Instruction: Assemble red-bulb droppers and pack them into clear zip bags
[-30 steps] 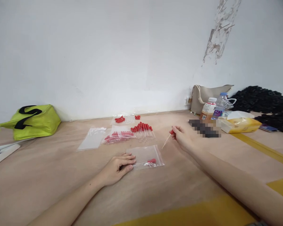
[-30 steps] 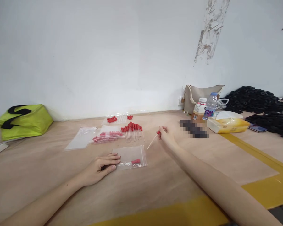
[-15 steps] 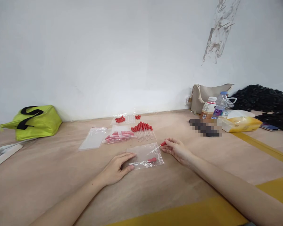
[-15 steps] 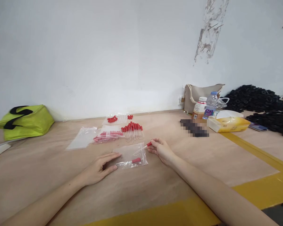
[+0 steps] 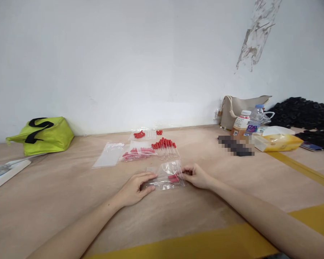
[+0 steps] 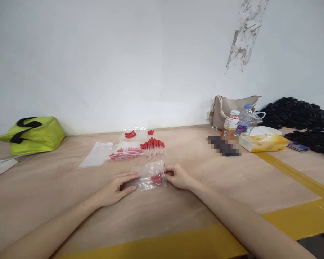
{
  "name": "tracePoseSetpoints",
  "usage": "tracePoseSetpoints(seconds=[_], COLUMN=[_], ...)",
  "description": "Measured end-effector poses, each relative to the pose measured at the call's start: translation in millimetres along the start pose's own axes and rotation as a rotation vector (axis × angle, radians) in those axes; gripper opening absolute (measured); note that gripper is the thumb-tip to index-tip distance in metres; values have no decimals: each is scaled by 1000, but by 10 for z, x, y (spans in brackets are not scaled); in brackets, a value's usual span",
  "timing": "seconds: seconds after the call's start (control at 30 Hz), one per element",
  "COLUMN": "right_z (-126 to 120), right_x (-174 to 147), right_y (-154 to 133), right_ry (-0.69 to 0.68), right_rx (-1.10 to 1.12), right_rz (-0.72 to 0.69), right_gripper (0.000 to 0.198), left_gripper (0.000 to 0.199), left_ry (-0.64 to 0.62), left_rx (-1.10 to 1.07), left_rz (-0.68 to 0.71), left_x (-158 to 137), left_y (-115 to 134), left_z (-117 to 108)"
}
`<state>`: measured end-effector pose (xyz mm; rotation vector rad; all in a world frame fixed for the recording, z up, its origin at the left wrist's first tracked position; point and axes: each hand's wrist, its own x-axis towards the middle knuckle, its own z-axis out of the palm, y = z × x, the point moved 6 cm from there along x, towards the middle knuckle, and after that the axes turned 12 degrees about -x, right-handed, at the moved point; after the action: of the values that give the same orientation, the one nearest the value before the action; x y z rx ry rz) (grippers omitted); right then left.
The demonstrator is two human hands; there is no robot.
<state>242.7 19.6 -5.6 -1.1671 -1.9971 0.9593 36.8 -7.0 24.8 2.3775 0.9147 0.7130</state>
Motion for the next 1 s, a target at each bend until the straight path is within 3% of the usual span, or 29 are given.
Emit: tracePoseSetpoints(seconds=[0.1, 0.2, 0.3, 0.4, 0.63, 1.0], right_z=[-31, -289, -572, -708, -678, -629], right_x=[1, 110, 304, 580, 1121, 1314], right_y=[2, 175, 372, 463, 443, 480], right_ry=[-76, 125, 363, 460, 464, 376], right_rx=[67, 54, -151, -360, -495, -539], right_rz=[14, 111, 240, 346, 474, 489], right_gripper=[23, 20, 13, 12, 15, 14], left_gripper=[33, 29, 25, 25, 28, 31], left_ry=[6, 22, 43, 40, -8, -5], left_rx=[-12, -23, -31, -27, 69, 111], left_rz=[11, -3, -19, 2, 41, 56], left_x=[-4, -10, -11, -5, -57, -102], left_y=[-1, -12, -21, -5, 11, 34], left_z=[2, 4, -1, -10, -21, -12])
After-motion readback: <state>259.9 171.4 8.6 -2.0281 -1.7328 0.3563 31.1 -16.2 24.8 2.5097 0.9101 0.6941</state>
